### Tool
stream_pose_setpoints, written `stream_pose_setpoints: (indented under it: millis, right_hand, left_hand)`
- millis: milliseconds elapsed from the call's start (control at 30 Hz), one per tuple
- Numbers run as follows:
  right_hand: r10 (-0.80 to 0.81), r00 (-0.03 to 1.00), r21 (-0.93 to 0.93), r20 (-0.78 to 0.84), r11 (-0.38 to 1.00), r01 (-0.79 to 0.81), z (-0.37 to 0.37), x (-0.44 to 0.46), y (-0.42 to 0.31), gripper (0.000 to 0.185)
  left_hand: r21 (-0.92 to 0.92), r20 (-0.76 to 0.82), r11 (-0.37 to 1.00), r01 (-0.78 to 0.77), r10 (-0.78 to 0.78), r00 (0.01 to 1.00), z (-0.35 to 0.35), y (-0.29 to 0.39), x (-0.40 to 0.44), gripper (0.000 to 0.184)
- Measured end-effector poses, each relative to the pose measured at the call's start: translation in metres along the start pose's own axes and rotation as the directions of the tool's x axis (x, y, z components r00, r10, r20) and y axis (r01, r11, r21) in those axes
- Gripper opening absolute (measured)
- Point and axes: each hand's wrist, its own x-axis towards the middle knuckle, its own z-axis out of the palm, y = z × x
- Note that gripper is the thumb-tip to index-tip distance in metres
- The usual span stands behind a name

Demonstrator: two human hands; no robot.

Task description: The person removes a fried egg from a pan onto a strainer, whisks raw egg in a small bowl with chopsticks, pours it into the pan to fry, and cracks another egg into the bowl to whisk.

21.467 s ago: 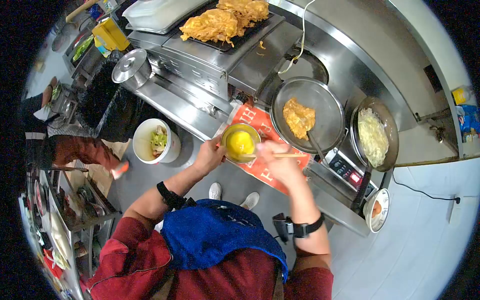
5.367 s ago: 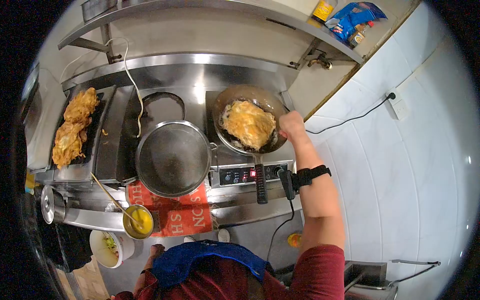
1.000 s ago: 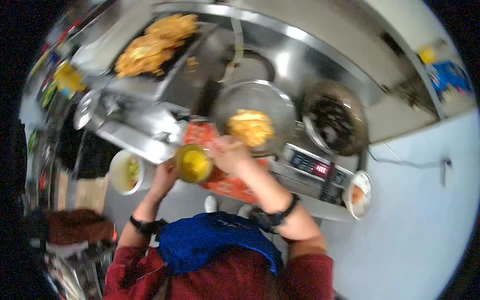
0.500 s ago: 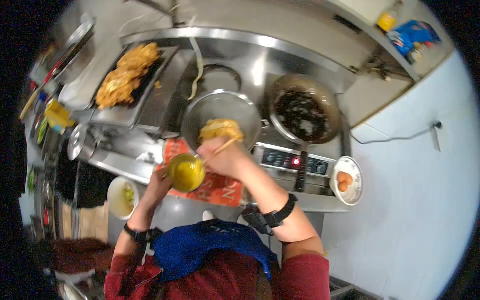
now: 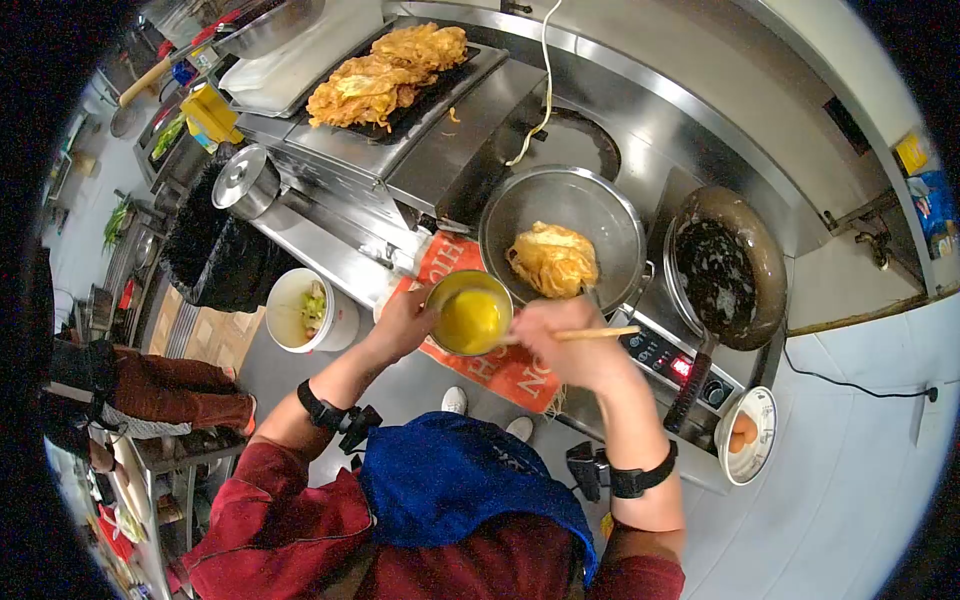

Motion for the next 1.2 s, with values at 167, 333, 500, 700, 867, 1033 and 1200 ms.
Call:
stream_pose_setpoints:
  millis: [167, 333, 500, 700, 867, 1033, 1200]
  right_hand:
    - [-0.149, 0.989, 0.083, -0.004, 0.985, 0.149, 0.036, 0.010, -0.001, 0.023]
    - [0.045, 0.996, -0.146, 0.082, 0.989, -0.032, 0.001, 0.008, -0.004, 0.018]
    - [-0.176, 0.931, -0.023, 0.320, 0.981, 0.193, 0.033, 0.004, -0.008, 0.016]
    - [-0.185, 0.972, 0.004, 0.149, 0.983, 0.186, 0.046, 0.008, -0.004, 0.022]
    - [0.083, 0.989, -0.170, 0.126, 0.983, -0.061, 0.009, 0.000, 0.001, 0.021]
    - [-0.122, 0.977, 0.018, 0.174, 0.993, 0.120, 0.038, 0.006, -0.009, 0.019]
    - [0.013, 0.999, -0.084, 0.050, 0.996, -0.009, 0.025, 0.007, 0.000, 0.014]
  left_hand:
    - [-0.049, -0.009, 0.999, 0.024, -0.025, 1.000, -0.004, 0.003, -0.006, 0.031]
    - [-0.011, 0.026, 0.996, 0.083, -0.083, 0.996, -0.007, -0.006, -0.023, 0.036]
    - [-0.051, 0.061, 0.996, 0.074, -0.071, 0.996, -0.010, -0.001, -0.025, 0.038]
    - [-0.009, 0.030, 0.997, 0.077, -0.077, 0.997, -0.010, -0.009, -0.022, 0.035]
    - [-0.100, -0.006, 0.995, 0.002, -0.003, 1.000, 0.000, -0.035, -0.022, 0.032]
    - [0.001, -0.012, 1.000, 0.023, -0.023, 1.000, -0.005, -0.021, -0.017, 0.032]
    - [-0.066, -0.011, 0.997, 0.039, -0.040, 0.999, 0.000, -0.021, -0.019, 0.033]
